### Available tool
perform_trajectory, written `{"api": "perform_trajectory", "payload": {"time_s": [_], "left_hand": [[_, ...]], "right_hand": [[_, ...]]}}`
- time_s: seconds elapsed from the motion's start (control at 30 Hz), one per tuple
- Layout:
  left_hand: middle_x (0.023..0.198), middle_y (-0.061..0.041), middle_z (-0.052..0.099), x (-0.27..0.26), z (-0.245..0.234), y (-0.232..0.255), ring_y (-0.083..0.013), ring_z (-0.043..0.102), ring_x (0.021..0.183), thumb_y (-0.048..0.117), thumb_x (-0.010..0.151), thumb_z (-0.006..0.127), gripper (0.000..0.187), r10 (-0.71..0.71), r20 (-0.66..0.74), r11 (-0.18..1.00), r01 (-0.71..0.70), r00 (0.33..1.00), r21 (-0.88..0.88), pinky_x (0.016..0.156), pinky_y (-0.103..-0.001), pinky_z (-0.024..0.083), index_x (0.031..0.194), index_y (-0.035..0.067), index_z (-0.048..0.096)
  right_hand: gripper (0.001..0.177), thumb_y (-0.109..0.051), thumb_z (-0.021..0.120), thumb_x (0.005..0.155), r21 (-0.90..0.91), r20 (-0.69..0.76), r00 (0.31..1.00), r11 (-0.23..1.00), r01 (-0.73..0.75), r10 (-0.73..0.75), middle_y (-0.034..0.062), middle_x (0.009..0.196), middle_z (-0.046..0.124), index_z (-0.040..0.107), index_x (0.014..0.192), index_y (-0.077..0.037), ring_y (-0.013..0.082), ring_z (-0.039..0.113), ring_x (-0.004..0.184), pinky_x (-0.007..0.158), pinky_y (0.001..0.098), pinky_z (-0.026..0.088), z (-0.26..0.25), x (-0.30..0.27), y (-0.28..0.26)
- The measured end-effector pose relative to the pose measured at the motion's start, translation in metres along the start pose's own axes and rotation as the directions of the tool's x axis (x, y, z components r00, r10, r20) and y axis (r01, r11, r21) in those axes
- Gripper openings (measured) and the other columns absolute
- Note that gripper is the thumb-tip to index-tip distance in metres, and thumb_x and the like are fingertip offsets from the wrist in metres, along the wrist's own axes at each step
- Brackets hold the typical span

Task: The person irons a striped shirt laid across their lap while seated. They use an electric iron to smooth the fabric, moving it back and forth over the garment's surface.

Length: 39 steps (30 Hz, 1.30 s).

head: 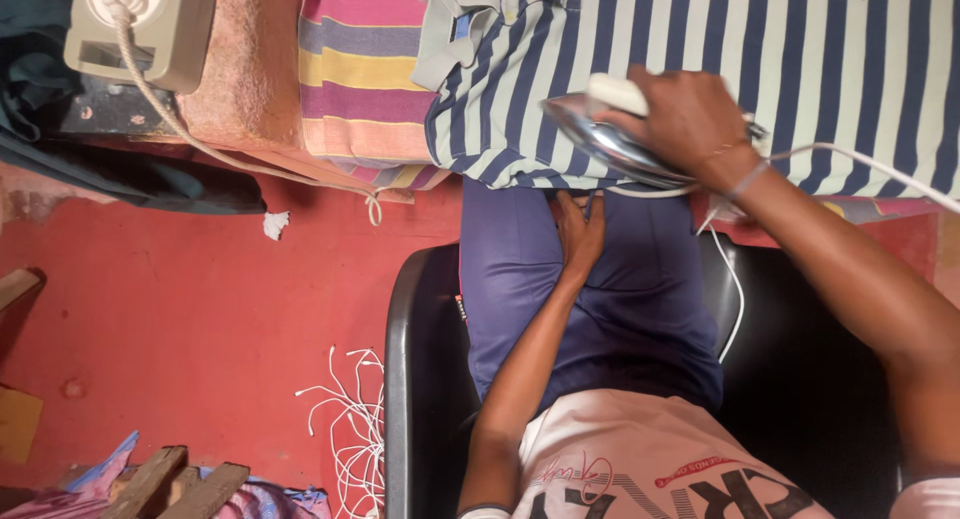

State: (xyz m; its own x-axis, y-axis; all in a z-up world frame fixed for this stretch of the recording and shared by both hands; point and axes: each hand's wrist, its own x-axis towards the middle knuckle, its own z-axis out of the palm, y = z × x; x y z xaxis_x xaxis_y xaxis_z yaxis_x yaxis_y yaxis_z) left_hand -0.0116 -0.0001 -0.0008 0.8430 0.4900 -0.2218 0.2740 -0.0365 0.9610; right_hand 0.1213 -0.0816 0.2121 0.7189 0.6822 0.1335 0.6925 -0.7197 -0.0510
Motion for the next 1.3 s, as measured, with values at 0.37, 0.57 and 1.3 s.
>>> {"api": "perform_trajectory", "payload": {"time_s": [0.37,0.57,1.3], "left_hand": [[0.113,-0.021,0.074,-0.001,-0.001,0.002,-0.0437,0.067,0.108,0.033,0.098,0.059,0.050,-0.020,0.030,0.999,0.019,0.999,0.043,0.097,-0.050,0.046,0.134,0.000,0.049],[0.113,-0.022,0.070,0.002,0.001,0.006,-0.0443,0.066,0.109,0.032,0.097,0.060,0.054,-0.045,0.013,0.997,0.044,0.999,0.056,0.097,-0.050,0.047,0.137,-0.003,0.049],[0.101,-0.018,0.073,0.004,-0.003,0.010,-0.0353,0.070,0.094,0.031,0.098,0.060,0.046,-0.006,0.011,0.996,0.005,1.000,0.091,0.088,-0.044,0.051,0.129,-0.001,0.054]], "right_hand": [[0.052,-0.055,0.067,0.095,-0.320,-0.231,0.951,0.907,-0.275,0.207,0.0124,0.064,0.067,0.074,0.094,-0.003,0.0241,0.068,0.058,0.059,0.0358,0.056,-0.006,-0.066,0.129],[0.053,-0.056,0.078,0.097,-0.342,-0.312,0.939,0.905,-0.254,0.146,0.0113,0.059,0.064,0.073,0.088,-0.004,0.0238,0.066,0.051,0.049,0.0338,0.054,-0.017,-0.036,0.119],[0.057,-0.060,0.066,0.095,0.146,-0.027,0.997,0.987,0.072,-0.069,0.0146,0.064,0.069,0.069,0.105,-0.004,0.0306,0.070,0.056,0.050,0.0407,0.054,0.019,0.073,-0.049]]}}
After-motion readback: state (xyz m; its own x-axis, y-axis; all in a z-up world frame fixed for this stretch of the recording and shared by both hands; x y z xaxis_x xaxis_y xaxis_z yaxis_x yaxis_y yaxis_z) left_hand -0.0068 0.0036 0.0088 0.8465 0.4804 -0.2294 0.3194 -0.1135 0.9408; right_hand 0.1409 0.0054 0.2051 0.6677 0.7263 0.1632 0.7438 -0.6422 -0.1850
